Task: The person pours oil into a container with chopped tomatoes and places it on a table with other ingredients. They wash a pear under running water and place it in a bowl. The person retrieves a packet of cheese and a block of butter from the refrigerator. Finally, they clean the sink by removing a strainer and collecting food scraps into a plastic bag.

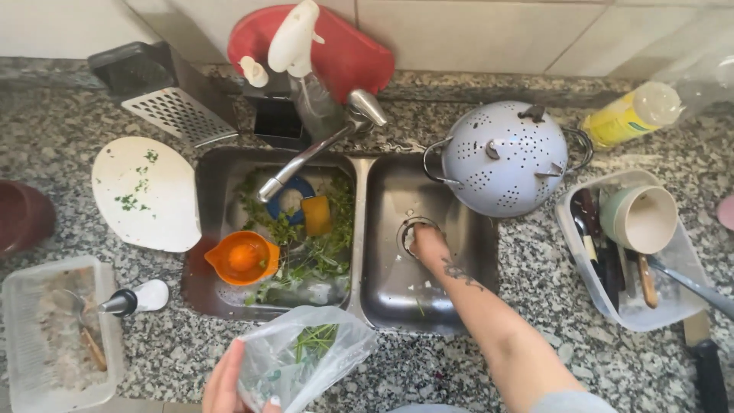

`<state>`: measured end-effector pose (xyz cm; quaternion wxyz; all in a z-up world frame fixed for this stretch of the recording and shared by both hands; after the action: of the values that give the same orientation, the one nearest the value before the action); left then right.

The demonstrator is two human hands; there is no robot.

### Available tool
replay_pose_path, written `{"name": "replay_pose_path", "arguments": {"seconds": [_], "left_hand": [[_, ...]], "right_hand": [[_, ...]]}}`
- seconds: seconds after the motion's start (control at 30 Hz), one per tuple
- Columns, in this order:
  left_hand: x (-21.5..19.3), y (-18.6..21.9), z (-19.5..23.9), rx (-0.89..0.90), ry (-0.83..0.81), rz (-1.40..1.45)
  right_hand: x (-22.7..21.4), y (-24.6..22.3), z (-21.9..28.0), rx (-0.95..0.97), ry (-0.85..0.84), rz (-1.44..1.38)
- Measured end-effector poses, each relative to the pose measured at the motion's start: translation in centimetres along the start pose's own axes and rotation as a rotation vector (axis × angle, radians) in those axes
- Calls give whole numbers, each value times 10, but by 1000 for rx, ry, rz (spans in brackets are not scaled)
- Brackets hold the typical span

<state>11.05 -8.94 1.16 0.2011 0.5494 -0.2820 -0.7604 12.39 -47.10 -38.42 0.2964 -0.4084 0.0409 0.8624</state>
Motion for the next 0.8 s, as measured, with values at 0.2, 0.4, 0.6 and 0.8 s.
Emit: {"name": "replay_pose_path", "arguments": {"seconds": [0.2, 0.4, 0.6, 0.8], "left_hand": [[-2, 26, 9, 22, -64, 358], [5, 51, 18, 21, -267, 368], [5, 57, 27, 123, -257, 602], [9, 35, 30, 183, -210, 478]], "right_hand": [[-172, -65, 168, -384, 264, -237], [-278, -158, 365, -641, 112, -334], [-207, -245, 391, -787, -102, 114], [-179, -264, 394, -1031, 46, 126]]}}
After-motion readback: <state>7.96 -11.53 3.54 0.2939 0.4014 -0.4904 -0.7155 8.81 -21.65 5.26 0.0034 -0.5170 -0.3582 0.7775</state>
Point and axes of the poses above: each hand's wrist, its own z-axis away from the middle knuckle, its own x-axis out of the palm, y = z × x, the point moved 9 cm from there along -z, towards the middle knuckle, and after that the axes turned 14 degrees about -y, right-handed, at the moved point
